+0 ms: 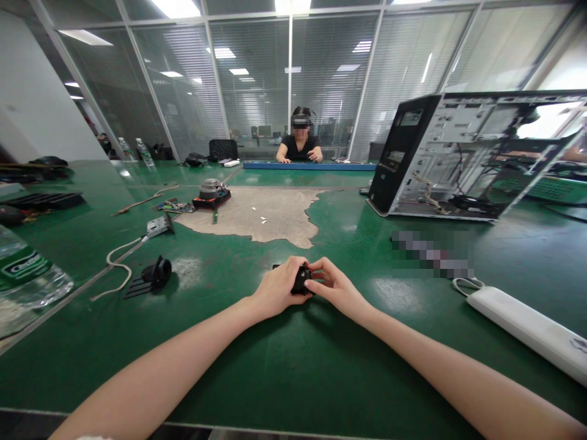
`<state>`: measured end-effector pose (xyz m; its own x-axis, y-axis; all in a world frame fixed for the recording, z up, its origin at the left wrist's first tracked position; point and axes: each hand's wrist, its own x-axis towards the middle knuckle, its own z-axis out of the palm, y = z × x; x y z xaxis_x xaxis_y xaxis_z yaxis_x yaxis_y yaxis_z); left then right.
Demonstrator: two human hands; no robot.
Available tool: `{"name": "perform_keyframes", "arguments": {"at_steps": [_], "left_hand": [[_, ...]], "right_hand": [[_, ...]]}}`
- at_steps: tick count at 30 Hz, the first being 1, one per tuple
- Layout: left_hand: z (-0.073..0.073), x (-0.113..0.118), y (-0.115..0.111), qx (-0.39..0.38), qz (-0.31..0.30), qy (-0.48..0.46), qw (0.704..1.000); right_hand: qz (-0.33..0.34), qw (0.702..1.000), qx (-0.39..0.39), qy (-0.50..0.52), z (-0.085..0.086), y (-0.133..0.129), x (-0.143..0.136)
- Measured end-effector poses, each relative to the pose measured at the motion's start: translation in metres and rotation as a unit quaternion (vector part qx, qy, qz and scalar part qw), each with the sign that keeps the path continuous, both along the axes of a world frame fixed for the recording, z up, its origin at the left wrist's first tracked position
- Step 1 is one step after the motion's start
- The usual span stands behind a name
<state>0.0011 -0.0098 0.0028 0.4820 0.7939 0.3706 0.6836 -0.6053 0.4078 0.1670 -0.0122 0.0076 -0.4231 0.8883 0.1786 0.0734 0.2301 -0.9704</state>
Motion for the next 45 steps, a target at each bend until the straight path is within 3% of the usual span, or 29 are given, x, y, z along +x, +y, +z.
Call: {"name": "perform_keyframes", "arguments": {"at_steps": [13, 19, 30, 36, 45], "left_hand": [[-0.0008, 0.0004, 0.0002, 0.010, -0.001, 0.004, 1.000], [0.0008, 0.0004, -0.0008, -0.002, -0.001, 0.000, 1.000], [0.0000, 0.0006, -0.0007, -0.004, 0.002, -0.011, 1.000], [0.0001, 0.0001, -0.0008, 0.001, 0.004, 0.000, 1.000], [-0.0015, 0.0018, -0.0004, -0.001, 0.008, -0.008, 1.000]], "right_hand": [[-0.037, 0.999, -0.006, 0.001, -0.0044, 0.0029, -0.0019], [0.001, 1.000, -0.003, 0.020, -0.0004, -0.0023, 0.0003], [-0.027, 1.000, 0.003, 0.001, -0.0045, 0.0031, 0.0001], [0.018, 0.999, -0.008, 0.026, -0.0016, -0.0014, 0.0027], [-0.019, 1.000, 0.000, 0.021, -0.0056, 0.0020, -0.0001]]}}
